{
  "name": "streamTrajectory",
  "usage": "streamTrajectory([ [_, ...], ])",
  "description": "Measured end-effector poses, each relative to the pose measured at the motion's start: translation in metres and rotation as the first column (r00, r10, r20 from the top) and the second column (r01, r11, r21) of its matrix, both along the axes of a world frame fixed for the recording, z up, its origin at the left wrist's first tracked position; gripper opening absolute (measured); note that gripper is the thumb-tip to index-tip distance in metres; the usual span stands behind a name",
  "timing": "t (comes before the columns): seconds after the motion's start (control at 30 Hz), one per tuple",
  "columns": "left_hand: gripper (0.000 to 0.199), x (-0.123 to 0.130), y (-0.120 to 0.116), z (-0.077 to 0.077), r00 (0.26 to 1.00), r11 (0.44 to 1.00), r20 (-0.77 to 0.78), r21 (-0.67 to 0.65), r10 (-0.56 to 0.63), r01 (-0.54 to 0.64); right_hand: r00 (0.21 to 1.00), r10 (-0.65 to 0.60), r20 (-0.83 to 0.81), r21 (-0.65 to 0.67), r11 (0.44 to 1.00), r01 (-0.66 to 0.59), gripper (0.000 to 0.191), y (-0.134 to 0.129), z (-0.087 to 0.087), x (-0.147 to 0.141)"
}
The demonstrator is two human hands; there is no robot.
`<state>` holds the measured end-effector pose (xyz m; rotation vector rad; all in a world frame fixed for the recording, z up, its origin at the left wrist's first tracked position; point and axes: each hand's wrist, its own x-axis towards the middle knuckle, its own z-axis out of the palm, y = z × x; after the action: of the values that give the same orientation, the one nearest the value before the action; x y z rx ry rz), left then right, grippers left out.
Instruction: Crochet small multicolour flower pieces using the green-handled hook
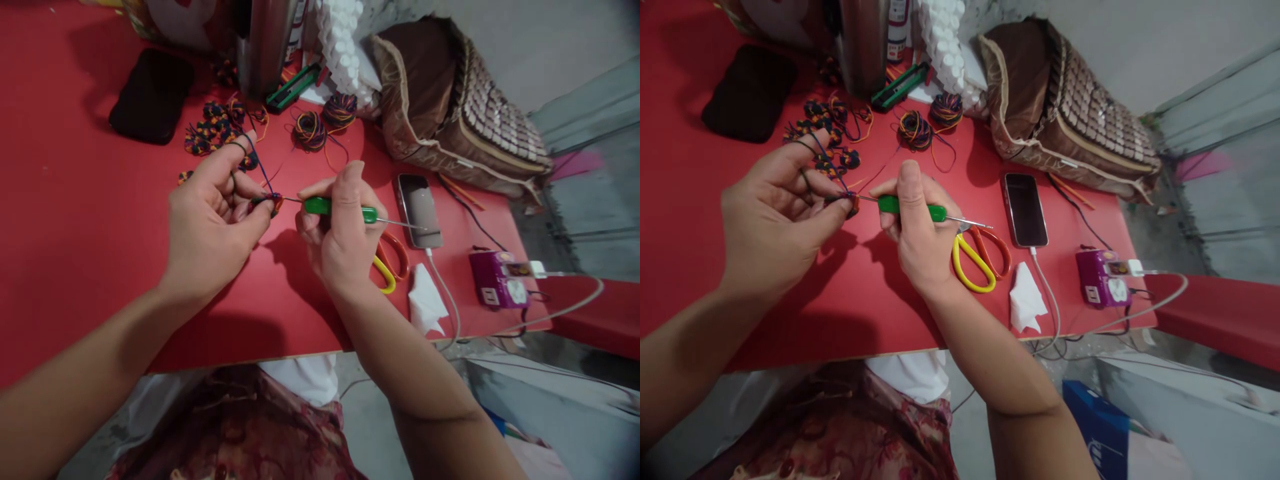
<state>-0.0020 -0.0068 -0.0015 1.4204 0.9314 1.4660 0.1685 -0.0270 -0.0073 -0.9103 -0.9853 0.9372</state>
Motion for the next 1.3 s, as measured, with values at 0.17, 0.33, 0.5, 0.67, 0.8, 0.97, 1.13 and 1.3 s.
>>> streamTrajectory([
  [0.17, 0.052, 0.001, 0.002, -0.004, 0.999, 0.999, 0.036, 0.034, -0.037, 0.036, 0.999, 0.021, -0.047, 0.013, 1.000, -0.021, 0.053, 0.003, -0.002, -0.003],
  [0.33, 0.053, -0.001, 0.001, 0.004, 0.989, 0.998, 0.136, -0.024, -0.051, 0.054, 0.989, -0.003, 0.149, 0.137, 0.990, -0.018, 0.038, -0.005, 0.004, -0.007],
  [0.5, 0.046, 0.000, 0.000, 0.006, 0.975, 0.993, 0.220, -0.102, -0.030, 0.054, 0.931, -0.073, 0.357, 0.289, 0.957, -0.036, 0.020, -0.004, -0.003, -0.001],
  [0.67, 0.047, -0.003, 0.001, 0.005, 0.926, 0.926, 0.361, -0.302, -0.110, 0.228, 0.752, -0.209, 0.626, 0.434, 0.894, -0.112, 0.025, 0.001, -0.007, 0.012],
  [0.8, 0.048, -0.005, -0.003, 0.014, 0.909, 0.869, 0.390, -0.387, -0.148, 0.308, 0.501, -0.342, 0.795, 0.456, 0.882, -0.122, 0.026, -0.002, -0.004, 0.016],
  [0.97, 0.037, 0.008, -0.008, 0.016, 0.951, 0.960, 0.306, -0.254, -0.038, 0.120, 0.493, -0.448, 0.745, 0.581, 0.800, -0.151, 0.024, -0.003, -0.005, 0.012],
  [1.13, 0.047, 0.013, -0.004, 0.007, 0.982, 1.000, 0.188, -0.002, 0.028, -0.028, 0.530, -0.312, 0.788, 0.448, 0.882, -0.147, 0.032, -0.004, -0.002, 0.009],
  [1.3, 0.054, 0.004, 0.001, 0.008, 0.991, 0.999, 0.127, 0.002, -0.035, 0.035, 0.730, -0.200, 0.653, 0.425, 0.895, -0.135, 0.023, -0.007, -0.002, 0.006],
])
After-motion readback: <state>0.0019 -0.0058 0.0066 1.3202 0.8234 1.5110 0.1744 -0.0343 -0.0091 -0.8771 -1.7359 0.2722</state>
